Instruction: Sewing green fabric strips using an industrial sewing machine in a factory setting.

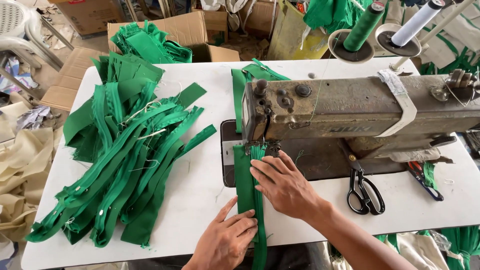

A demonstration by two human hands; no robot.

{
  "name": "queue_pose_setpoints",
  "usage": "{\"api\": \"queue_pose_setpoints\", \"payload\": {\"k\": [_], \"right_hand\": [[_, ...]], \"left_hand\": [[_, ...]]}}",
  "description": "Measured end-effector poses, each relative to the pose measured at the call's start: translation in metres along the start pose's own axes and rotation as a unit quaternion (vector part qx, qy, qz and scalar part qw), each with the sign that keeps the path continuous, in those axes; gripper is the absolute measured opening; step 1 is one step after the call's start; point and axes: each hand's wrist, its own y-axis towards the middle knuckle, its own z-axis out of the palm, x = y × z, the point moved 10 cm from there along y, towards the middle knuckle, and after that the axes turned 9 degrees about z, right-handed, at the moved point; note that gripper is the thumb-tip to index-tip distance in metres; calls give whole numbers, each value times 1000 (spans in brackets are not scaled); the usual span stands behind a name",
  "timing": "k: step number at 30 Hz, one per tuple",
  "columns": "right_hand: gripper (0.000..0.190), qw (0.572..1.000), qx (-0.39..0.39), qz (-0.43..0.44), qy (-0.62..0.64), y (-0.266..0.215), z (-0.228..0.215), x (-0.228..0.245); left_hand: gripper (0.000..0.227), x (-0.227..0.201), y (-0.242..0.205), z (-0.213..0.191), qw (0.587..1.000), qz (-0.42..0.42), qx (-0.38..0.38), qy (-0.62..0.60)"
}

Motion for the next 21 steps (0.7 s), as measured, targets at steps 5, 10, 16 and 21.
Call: {"api": "queue_pose_setpoints", "payload": {"k": [5,10,16,21], "right_hand": [[43,999,35,-13,15,-7,-11,13],[46,997,42,-10,69,-2,-22,10],[27,997,-63,-32,35,0,-29,18],[19,996,-68,-39,37,-9,-16,20]], "left_hand": [[19,4,-5,5,1000,-2,4,-19],[24,1,4,-18,998,-19,-63,-26],[16,-2,24,-38,995,-18,-99,-11],[11,2,17,-24,998,-20,-54,-20]]}}
